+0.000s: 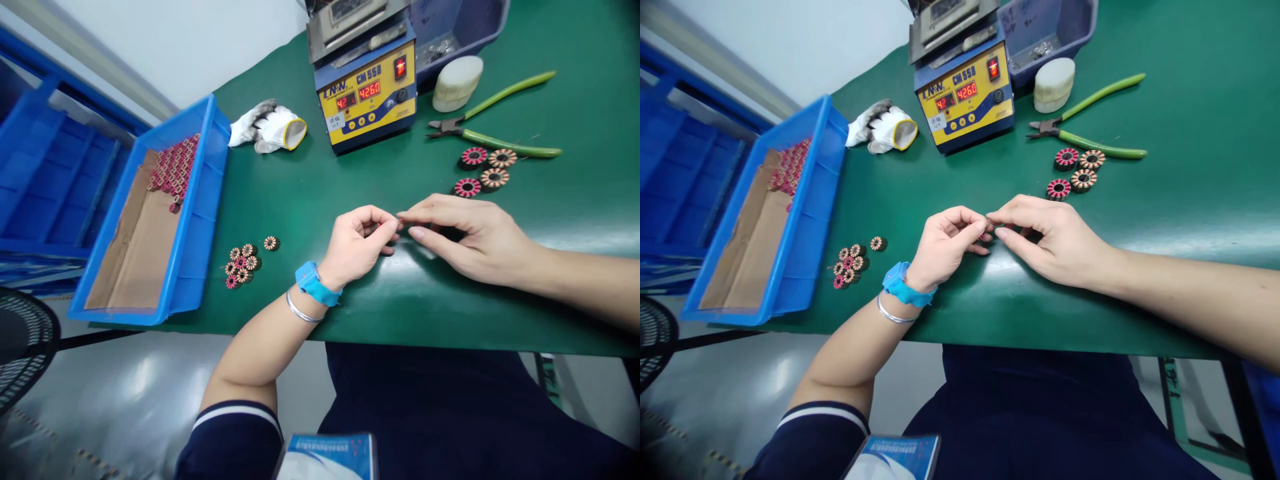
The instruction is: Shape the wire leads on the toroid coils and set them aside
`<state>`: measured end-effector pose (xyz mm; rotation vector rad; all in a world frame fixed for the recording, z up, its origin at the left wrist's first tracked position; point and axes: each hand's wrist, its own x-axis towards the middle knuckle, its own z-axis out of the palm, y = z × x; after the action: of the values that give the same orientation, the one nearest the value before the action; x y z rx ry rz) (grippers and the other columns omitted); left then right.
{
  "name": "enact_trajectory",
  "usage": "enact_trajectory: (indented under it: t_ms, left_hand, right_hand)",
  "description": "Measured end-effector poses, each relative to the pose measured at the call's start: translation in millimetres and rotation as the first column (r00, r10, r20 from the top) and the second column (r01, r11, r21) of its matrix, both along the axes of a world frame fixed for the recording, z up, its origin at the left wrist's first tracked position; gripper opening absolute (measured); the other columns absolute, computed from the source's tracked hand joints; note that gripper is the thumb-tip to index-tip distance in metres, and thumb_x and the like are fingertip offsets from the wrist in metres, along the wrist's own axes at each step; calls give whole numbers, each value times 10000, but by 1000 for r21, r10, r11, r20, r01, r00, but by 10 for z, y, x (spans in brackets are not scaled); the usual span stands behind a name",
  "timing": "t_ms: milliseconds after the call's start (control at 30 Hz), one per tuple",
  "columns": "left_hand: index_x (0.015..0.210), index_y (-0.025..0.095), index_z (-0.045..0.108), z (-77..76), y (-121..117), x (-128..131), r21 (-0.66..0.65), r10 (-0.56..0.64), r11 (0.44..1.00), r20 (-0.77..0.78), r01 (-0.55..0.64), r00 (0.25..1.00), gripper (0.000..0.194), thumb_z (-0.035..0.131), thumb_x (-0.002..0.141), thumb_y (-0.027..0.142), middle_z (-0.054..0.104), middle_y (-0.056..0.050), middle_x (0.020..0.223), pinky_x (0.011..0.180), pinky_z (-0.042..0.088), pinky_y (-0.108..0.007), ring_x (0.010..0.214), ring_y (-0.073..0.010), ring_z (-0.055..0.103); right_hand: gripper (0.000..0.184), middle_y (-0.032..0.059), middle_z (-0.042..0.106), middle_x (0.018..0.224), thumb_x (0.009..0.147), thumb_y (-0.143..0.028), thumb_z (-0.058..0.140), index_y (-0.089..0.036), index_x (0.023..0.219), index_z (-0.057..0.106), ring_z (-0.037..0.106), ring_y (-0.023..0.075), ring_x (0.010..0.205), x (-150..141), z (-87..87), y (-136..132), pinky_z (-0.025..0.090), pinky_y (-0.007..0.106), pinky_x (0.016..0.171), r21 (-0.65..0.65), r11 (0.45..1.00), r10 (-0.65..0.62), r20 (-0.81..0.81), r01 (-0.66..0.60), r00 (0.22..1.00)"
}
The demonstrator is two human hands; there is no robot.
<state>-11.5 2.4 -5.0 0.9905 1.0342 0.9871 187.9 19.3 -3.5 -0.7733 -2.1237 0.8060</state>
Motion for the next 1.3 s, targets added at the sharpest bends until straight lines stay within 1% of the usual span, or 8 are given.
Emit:
enact_trajectory:
  t_ms: [167,567,700,867,967,1100,1233,1300]
  left_hand:
    - [797,129,638,5,8,-4,-1,0,1000,9,0,1000,419,876,719,465,683,-24,814,569,590,-172,722,-96,649]
    - [779,134,633,31,6,0,-16,-22,1000,-19,22,1000,381,874,726,425,648,-4,737,550,579,-181,699,-103,640]
    - [767,133,624,51,8,0,-45,-45,998,-23,44,999,380,881,719,408,657,-9,740,554,582,-185,692,-102,643]
    - [769,124,634,69,2,-6,-52,-63,997,0,63,998,402,891,702,427,651,-12,711,536,585,-184,678,-104,642]
    - [769,117,640,92,-5,-17,-66,-95,993,24,97,995,389,885,713,414,663,-23,745,523,587,-180,677,-102,642]
    - [775,116,645,117,-13,-39,-124,-162,978,78,171,984,283,837,774,324,685,-32,792,529,594,-177,674,-93,648]
    - [773,117,651,116,-17,-47,-163,-215,959,117,232,970,241,827,783,281,700,-38,802,530,595,-174,671,-93,659]
    - [767,120,650,114,-14,-47,-174,-230,953,120,249,966,262,841,772,299,698,-38,797,528,591,-174,663,-93,656]
  right_hand:
    - [302,73,717,1025,977,-191,604,-239,1245,734,697,185,853,10,13,-7,551,325,739,3,1000,5,17,-5,1000]
    - [231,82,721,982,958,-224,610,-256,1115,776,696,214,840,-12,83,-32,578,375,756,43,999,-33,-7,34,999]
    - [242,95,724,998,955,-219,614,-227,1147,761,698,214,843,-10,71,-17,569,374,763,43,998,-37,-1,37,999]
    - [143,72,729,876,941,-221,648,-200,1044,744,685,196,750,18,96,-15,542,333,665,48,999,-24,49,22,998]
    - [128,57,729,881,945,-226,647,-223,1042,732,686,186,733,46,112,6,546,321,655,135,991,-14,65,5,998]
    - [178,77,750,972,977,-222,587,-253,1074,734,700,204,808,95,144,75,555,337,679,338,939,5,169,-62,986]
    - [215,49,758,946,998,-283,538,-314,974,750,677,226,775,149,151,125,513,385,660,391,913,-17,318,-115,948]
    - [197,50,761,971,995,-269,553,-311,1001,746,664,231,790,182,135,139,479,393,666,456,876,-7,337,-157,941]
